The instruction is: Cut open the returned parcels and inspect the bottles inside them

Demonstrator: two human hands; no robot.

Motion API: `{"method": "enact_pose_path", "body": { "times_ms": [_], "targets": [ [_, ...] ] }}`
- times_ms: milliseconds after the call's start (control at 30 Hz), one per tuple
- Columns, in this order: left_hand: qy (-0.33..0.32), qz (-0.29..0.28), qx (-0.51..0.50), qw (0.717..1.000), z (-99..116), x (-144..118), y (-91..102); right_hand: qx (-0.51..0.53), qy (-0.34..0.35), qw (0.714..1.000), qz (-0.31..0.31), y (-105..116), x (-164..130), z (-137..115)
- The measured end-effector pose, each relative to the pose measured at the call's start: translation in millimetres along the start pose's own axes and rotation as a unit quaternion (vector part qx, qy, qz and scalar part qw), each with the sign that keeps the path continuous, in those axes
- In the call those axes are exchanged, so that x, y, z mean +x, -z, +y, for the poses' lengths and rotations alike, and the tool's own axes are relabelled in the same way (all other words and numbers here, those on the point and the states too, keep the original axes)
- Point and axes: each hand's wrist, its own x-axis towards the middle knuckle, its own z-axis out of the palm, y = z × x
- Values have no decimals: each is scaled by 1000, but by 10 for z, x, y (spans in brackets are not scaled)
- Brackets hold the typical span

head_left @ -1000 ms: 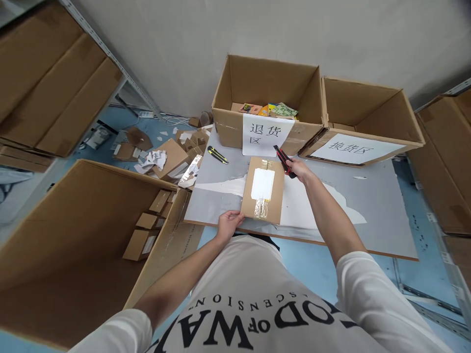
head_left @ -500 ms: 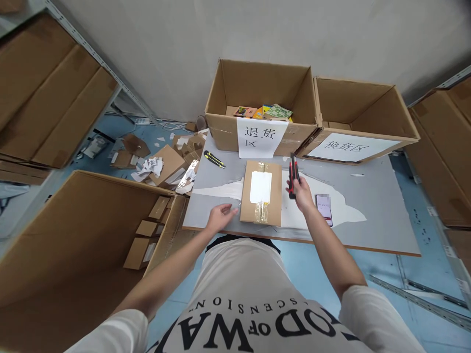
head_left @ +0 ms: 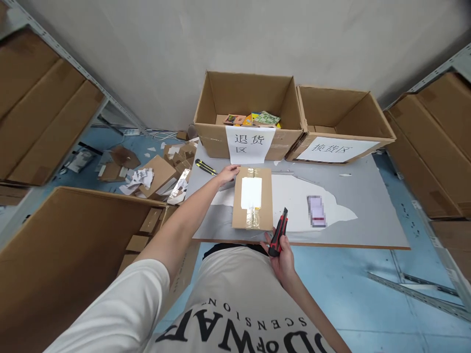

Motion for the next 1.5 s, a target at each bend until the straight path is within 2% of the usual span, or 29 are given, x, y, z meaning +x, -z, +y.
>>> {"method": "enact_pose_path", "body": {
  "times_ms": [100,233,333,500,667,833,967,1067,1167,1333,1433,1500],
  "targets": [
    [-5,-11,-26,1000,-39,-28,-11,-6,25,1000,9,7,62,33],
    [-8,13,-55,998,-84,-69,-1,-26,46,999,6,44,129,48],
    [-14,28,-67,997,-84,-121,27,-17,46,999,17,40,203,-42],
    [-39,56,-91,993,-161,-396,210,-57,81,995,12,-44,513,-516],
    [-60,114,-86,988,-470,-891,345,-151,90,983,-50,-256,1054,-1147],
    [-71,194,-127,970,-877,-1339,140,-250,73,959,-111,-599,1529,-1478],
    [-51,238,-178,953,-1143,-1575,-93,-299,65,943,-131,-821,1746,-1503],
    [-28,252,-183,950,-1256,-1678,-188,-325,67,932,-144,-867,1848,-1455],
    [-32,256,-142,956,-1290,-1715,-187,-337,66,925,-164,-825,1913,-1402],
    [-57,249,-8,967,-1221,-1703,-83,-314,75,930,-176,-692,1940,-1353],
    [-70,259,153,951,-1055,-1678,-24,-304,108,932,-166,-525,1876,-1332],
    [-100,228,283,926,-880,-1634,8,-308,135,929,-156,-348,1787,-1302]
  ]
}}
